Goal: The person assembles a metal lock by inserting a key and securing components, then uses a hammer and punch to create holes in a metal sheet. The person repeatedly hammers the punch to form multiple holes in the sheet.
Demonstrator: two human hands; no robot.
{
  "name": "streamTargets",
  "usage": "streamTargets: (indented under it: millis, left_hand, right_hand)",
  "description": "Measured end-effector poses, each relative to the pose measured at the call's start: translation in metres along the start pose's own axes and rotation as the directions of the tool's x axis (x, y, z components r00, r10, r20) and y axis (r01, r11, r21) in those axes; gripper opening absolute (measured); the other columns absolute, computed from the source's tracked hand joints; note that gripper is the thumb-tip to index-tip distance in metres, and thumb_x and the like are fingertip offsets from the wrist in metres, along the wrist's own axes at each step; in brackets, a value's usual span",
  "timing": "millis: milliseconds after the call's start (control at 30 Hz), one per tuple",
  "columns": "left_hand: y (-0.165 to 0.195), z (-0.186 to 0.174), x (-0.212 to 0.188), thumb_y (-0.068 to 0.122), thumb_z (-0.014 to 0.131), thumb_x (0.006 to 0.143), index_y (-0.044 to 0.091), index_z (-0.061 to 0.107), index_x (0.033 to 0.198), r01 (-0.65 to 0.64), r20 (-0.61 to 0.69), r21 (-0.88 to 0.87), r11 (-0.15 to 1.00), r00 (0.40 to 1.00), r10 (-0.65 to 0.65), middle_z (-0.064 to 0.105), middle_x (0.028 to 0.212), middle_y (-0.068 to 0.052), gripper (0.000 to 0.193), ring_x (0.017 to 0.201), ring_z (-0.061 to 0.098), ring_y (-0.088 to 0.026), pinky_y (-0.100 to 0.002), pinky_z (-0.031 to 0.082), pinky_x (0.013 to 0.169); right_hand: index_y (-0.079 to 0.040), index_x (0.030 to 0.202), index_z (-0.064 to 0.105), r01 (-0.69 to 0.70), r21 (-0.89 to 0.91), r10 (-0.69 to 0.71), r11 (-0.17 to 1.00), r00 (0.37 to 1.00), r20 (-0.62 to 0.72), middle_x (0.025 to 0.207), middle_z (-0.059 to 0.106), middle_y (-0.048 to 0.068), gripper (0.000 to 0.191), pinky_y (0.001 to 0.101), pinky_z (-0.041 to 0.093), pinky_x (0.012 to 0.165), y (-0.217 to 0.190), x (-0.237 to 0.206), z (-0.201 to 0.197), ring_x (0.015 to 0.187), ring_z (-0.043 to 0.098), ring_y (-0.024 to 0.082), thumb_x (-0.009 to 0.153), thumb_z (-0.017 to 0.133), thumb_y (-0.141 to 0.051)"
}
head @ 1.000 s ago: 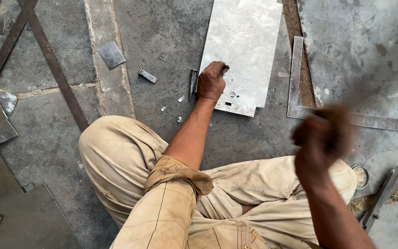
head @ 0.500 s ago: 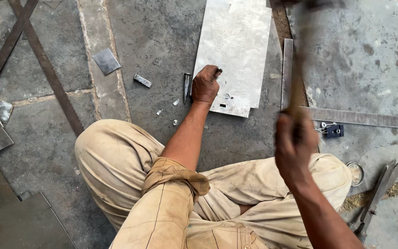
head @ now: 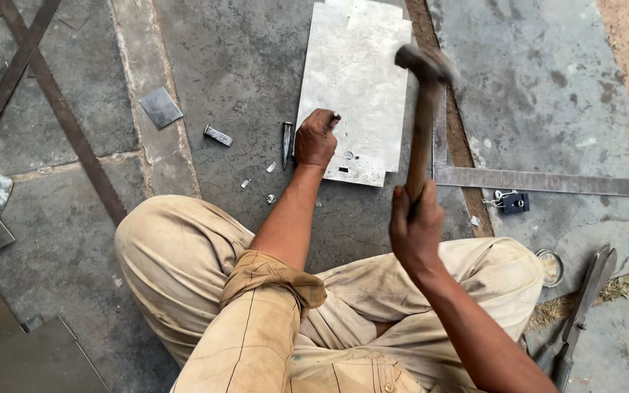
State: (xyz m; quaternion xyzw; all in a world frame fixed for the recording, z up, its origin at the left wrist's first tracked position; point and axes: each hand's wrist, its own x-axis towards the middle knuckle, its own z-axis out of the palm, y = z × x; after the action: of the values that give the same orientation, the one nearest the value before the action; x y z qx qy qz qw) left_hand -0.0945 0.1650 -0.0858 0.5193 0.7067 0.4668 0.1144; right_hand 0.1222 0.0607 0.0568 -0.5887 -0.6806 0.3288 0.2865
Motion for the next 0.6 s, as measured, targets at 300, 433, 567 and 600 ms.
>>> streamTargets:
  millis: [300, 433, 567, 600]
  left_hand:
    - [0.002, -0.003, 0.002, 0.004, 0.069, 0.091, 0.008, 0.073, 0.095, 0.030, 0.052, 0.018, 0.999, 0.998, -0.031, 0.075, 0.099, -0.009, 0.006, 0.087, 0.072, -0.033, -0.045, 0.056, 0.072]
    - [0.001, 0.000, 0.003, 0.004, 0.071, 0.088, 0.007, 0.073, 0.094, 0.016, 0.025, -0.018, 1.000, 1.000, -0.015, 0.076, 0.099, -0.008, 0.007, 0.087, 0.073, -0.033, -0.043, 0.057, 0.073]
    - [0.006, -0.007, 0.007, 0.006, 0.074, 0.089, 0.010, 0.071, 0.114, 0.042, 0.092, -0.055, 0.998, 0.995, -0.037, 0.073, 0.114, -0.009, 0.025, 0.104, 0.072, -0.030, -0.042, 0.059, 0.088]
    - [0.008, -0.011, 0.005, 0.007, 0.075, 0.089, 0.010, 0.070, 0.122, 0.063, 0.124, -0.065, 0.996, 0.991, -0.054, 0.072, 0.121, -0.009, 0.033, 0.113, 0.070, -0.030, -0.043, 0.059, 0.094]
  right_hand:
    - [-0.005, 0.100, 0.050, -0.036, -0.237, 0.058, 0.971, 0.994, 0.089, 0.058, 0.057, 0.011, 0.033, 0.0471, 0.045, 0.046, 0.014, 0.003, 0.009, 0.046, 0.056, 0.028, 0.107, 0.048, -0.037]
    - [-0.005, 0.099, 0.050, 0.005, -0.393, 0.082, 0.919, 0.975, 0.205, 0.059, 0.058, 0.011, 0.034, 0.0436, 0.044, 0.044, 0.006, 0.008, 0.013, 0.045, 0.054, 0.024, 0.106, 0.052, -0.038]
    - [-0.014, 0.094, 0.052, -0.384, 0.103, 0.360, 0.918, 0.913, 0.192, 0.060, 0.053, 0.001, 0.029, 0.0327, 0.036, 0.039, 0.010, 0.017, 0.006, 0.045, 0.046, 0.012, 0.103, 0.054, -0.042]
    - [-0.014, 0.092, 0.050, -0.470, 0.333, 0.410, 0.817, 0.881, 0.236, 0.060, 0.049, -0.002, 0.030, 0.0315, 0.034, 0.037, 0.015, 0.013, 0.002, 0.044, 0.042, 0.011, 0.103, 0.055, -0.042]
